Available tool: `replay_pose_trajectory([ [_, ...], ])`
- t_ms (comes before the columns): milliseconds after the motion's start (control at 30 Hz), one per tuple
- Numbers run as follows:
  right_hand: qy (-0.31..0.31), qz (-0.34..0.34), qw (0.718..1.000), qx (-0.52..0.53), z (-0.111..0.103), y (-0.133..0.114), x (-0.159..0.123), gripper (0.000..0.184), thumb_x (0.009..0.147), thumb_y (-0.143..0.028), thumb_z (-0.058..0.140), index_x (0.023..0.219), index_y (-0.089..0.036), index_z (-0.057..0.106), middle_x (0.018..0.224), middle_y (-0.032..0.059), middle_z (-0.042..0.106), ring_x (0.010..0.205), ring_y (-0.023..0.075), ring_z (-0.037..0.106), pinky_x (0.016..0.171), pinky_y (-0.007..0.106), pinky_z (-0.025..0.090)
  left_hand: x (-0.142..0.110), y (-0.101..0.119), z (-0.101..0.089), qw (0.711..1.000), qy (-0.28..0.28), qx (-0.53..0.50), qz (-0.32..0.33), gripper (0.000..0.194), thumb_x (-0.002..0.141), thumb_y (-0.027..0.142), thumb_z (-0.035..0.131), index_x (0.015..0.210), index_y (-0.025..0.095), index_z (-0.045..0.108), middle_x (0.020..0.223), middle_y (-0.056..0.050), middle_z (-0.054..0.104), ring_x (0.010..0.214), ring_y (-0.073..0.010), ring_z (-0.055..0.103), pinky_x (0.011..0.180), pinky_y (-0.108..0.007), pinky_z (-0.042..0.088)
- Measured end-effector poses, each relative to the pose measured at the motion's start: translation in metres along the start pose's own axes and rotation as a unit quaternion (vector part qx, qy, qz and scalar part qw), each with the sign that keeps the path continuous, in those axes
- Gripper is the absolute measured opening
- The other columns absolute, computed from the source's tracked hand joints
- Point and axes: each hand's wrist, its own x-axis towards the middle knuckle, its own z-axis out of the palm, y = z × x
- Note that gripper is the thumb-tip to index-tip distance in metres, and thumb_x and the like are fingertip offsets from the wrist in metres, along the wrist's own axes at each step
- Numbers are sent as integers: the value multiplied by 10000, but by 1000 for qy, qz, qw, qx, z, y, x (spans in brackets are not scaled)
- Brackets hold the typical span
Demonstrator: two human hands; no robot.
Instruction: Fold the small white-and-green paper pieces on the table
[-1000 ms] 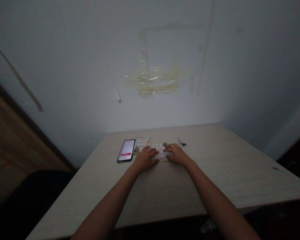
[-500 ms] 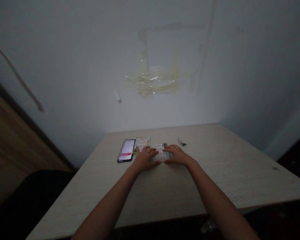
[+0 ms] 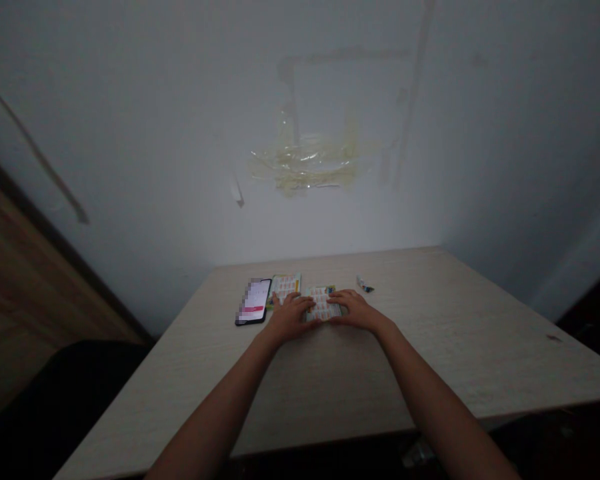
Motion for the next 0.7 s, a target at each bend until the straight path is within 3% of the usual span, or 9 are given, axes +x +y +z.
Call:
replay_pose_trajectory([
  [267, 10, -1, 1000, 4, 3, 8, 0, 613, 701, -454, 791, 1262, -264, 633, 1340, 107, 574, 1265, 298, 476, 1096, 490, 357, 0, 0, 1, 1000, 23, -15, -6, 457, 880, 649, 467, 1181, 345, 626, 1320, -11, 614, 1352, -335, 354, 1027, -798, -90],
  [500, 79, -27, 996, 27, 6, 17, 3, 284, 770, -219, 691, 1052, -224, 718, 1134, 93, 654, 1113, 242, 573, 1029, 473, 424, 0, 1, -3, 999, 40, -20, -23, 418, 925, 608, 414, 1098, 320, 662, 1281, -13, 632, 1321, -307, 386, 1074, -759, -52],
  [700, 104, -11, 994, 40, 4, 11, 5, 151, 793, -223, 654, 927, -224, 724, 1038, 70, 685, 1031, 230, 605, 979, 466, 442, 0, 2, -6, 999, 29, -29, -27, 385, 870, 599, 532, 1071, 299, 668, 1293, -31, 619, 1319, -322, 379, 1073, -760, -53],
])
